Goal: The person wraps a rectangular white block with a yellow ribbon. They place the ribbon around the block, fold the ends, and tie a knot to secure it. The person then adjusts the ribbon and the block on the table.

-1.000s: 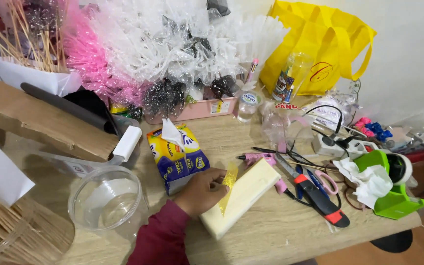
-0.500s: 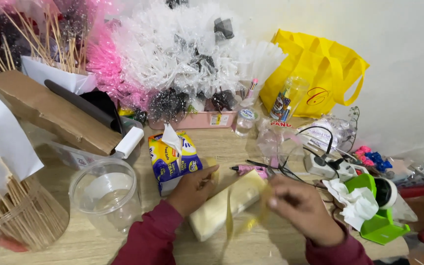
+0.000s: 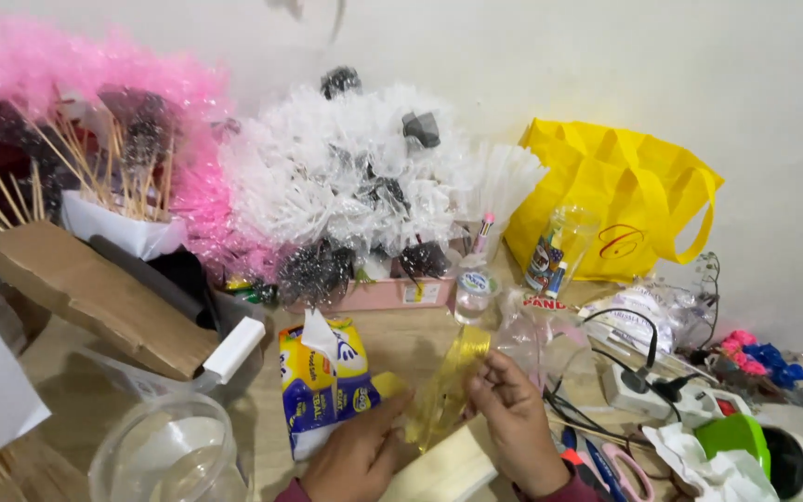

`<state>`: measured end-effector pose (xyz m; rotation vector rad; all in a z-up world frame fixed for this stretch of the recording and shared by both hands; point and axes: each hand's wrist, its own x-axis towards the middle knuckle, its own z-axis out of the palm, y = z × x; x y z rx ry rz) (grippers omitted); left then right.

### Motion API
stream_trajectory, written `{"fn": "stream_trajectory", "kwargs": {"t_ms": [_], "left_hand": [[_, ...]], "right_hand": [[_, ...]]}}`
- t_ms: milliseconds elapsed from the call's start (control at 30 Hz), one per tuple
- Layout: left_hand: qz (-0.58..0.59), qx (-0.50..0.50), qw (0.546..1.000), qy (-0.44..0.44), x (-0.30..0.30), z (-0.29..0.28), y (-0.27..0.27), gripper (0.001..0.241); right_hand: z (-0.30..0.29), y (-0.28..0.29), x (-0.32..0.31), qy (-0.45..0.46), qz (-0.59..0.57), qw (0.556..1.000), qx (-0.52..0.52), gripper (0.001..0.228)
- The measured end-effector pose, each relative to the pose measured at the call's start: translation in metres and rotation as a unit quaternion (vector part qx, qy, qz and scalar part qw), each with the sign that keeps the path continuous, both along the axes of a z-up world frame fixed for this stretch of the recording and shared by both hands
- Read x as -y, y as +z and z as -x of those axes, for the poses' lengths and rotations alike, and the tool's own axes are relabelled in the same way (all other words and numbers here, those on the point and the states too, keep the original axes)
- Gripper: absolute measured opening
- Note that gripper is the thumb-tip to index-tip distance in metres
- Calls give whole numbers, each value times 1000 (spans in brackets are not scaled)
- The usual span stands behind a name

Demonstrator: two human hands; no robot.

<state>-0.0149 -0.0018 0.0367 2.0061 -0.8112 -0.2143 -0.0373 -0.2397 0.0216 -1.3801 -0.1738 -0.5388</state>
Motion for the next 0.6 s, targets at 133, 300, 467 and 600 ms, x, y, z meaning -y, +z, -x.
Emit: {"fn": "stream_trajectory", "kwargs": {"t_ms": [133, 300, 467, 600], "left_hand": [[91, 158, 983, 13, 1, 0, -7, 45], [26, 176, 983, 47, 0, 3, -8, 50], [-19, 295, 942, 162, 16, -3, -17, 40], [-9, 312, 935, 169, 23, -4, 0, 45]], "right_hand": [[2, -1, 0, 35, -98, 994, -37, 25], [5, 13, -4, 86, -200, 975, -40, 8], [5, 25, -8, 93, -199, 975, -29, 13], [2, 22, -8, 85, -201, 976, 20, 9]]}}
